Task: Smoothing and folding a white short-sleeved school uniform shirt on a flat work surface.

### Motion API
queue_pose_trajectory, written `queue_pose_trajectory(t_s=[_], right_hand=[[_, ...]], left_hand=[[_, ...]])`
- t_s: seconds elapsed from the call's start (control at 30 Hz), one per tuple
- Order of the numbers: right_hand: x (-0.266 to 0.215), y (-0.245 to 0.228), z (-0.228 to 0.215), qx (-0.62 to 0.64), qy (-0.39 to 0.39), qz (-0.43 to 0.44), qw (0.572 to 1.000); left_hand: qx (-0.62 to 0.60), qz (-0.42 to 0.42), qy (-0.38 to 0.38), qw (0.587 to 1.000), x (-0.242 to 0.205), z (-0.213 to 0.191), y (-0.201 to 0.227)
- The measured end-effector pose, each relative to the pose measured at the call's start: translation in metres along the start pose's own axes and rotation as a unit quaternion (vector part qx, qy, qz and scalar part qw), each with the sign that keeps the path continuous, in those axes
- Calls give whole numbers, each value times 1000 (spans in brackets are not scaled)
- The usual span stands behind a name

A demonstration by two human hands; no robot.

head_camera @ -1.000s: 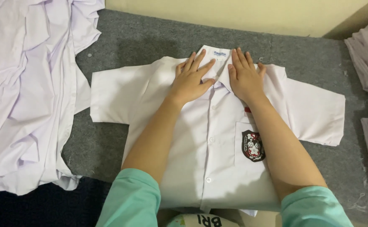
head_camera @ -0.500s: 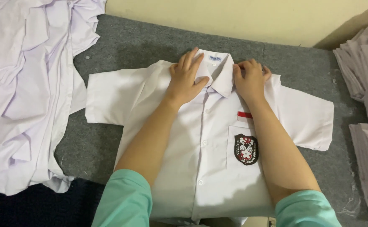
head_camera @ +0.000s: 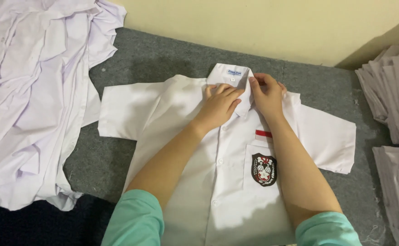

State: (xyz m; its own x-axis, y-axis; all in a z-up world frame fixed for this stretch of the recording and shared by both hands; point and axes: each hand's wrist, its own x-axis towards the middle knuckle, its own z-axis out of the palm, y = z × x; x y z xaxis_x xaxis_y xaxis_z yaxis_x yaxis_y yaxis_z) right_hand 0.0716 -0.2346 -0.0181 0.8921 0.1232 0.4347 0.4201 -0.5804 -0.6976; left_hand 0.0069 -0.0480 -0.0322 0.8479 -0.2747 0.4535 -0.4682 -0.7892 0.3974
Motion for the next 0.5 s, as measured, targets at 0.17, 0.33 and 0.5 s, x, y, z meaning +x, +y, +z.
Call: queue_pose_trajectory(t_s=[0.17, 0.33, 0.5], right_hand=[[5, -4, 0, 46, 34, -46, 997], [2, -28, -7, 121, 47, -65, 989], [2, -35, 1, 108, 64, -142, 982]], left_hand=[[-48, -26, 5, 999, 1, 6, 11], [-165, -91, 69, 980, 4, 14, 18], [-193, -152, 19, 969, 8, 24, 15]])
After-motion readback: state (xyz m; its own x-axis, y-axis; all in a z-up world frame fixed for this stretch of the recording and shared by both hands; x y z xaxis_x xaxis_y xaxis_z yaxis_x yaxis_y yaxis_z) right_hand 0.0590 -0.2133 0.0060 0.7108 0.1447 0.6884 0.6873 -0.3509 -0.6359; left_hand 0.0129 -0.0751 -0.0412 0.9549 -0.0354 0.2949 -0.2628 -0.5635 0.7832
